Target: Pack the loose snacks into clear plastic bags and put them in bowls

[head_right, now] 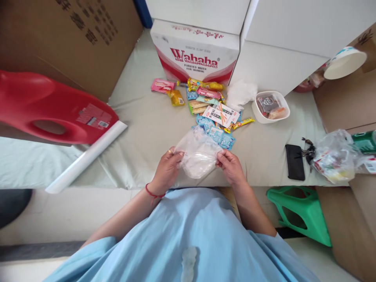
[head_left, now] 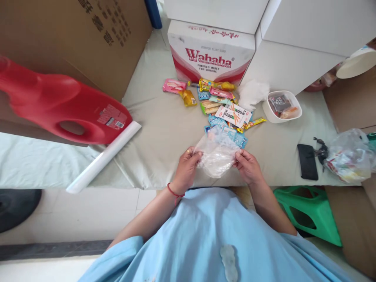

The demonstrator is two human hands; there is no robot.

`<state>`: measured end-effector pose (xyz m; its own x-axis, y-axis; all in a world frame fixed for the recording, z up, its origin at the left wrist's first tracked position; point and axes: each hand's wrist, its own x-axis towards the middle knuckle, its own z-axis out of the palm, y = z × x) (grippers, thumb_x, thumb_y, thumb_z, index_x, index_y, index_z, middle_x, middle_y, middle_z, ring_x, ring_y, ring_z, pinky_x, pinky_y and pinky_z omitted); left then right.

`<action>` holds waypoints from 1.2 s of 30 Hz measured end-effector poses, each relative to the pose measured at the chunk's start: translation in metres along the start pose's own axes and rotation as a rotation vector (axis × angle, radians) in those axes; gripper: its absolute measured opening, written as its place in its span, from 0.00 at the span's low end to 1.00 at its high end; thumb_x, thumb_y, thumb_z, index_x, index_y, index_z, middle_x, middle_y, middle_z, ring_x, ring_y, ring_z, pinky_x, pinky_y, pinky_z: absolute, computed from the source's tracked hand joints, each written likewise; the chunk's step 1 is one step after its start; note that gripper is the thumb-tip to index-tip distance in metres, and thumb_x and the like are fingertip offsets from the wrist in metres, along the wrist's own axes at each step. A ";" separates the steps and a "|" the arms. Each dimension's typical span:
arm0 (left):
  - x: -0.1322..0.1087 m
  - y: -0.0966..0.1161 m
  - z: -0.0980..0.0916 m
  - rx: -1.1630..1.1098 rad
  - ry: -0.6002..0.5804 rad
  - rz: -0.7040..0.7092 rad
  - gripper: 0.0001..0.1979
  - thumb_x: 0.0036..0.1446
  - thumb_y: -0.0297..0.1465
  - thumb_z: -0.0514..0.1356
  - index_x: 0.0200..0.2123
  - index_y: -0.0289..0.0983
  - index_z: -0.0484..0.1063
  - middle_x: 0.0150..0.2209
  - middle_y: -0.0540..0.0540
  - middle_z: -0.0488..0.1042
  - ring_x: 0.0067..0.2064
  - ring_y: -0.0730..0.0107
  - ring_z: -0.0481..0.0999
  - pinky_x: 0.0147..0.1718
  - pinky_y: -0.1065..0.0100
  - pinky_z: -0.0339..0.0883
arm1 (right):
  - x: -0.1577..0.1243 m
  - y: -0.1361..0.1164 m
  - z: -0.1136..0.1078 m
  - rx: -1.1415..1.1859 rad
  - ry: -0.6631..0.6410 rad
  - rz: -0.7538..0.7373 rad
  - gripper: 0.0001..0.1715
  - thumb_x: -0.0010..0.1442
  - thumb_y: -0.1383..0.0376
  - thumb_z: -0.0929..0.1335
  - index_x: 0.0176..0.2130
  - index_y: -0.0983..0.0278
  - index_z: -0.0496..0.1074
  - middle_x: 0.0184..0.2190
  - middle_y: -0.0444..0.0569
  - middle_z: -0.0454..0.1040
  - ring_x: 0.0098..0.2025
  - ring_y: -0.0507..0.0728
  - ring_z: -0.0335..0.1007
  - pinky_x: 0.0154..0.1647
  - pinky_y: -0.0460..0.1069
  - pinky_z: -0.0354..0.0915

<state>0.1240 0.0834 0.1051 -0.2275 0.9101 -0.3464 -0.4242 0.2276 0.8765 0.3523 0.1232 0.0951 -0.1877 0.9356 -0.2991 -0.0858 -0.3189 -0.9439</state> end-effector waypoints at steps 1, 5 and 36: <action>0.001 0.000 -0.002 -0.041 0.013 -0.038 0.13 0.49 0.37 0.72 0.30 0.39 0.71 0.30 0.54 0.72 0.30 0.75 0.68 0.31 0.71 0.62 | 0.000 0.002 -0.001 0.017 -0.002 0.014 0.27 0.53 0.41 0.78 0.30 0.58 0.70 0.24 0.41 0.68 0.26 0.53 0.64 0.29 0.49 0.65; 0.005 0.003 -0.011 -0.205 0.015 -0.148 0.20 0.47 0.40 0.75 0.31 0.40 0.68 0.32 0.53 0.72 0.35 0.72 0.76 0.33 0.71 0.68 | 0.002 0.007 -0.010 -0.094 -0.007 0.010 0.27 0.53 0.41 0.78 0.32 0.59 0.73 0.26 0.42 0.70 0.28 0.53 0.65 0.31 0.49 0.65; 0.006 -0.005 -0.084 0.042 0.289 -0.028 0.12 0.53 0.38 0.67 0.36 0.40 0.69 0.27 0.54 0.68 0.29 0.75 0.69 0.28 0.72 0.60 | 0.000 -0.001 0.002 0.170 0.097 -0.063 0.14 0.55 0.54 0.79 0.36 0.56 0.76 0.40 0.44 0.78 0.41 0.55 0.75 0.41 0.50 0.75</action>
<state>0.0514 0.0586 0.0707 -0.4586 0.7683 -0.4465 -0.3989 0.2710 0.8760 0.3502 0.1233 0.0961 -0.0822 0.9620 -0.2603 -0.2600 -0.2729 -0.9262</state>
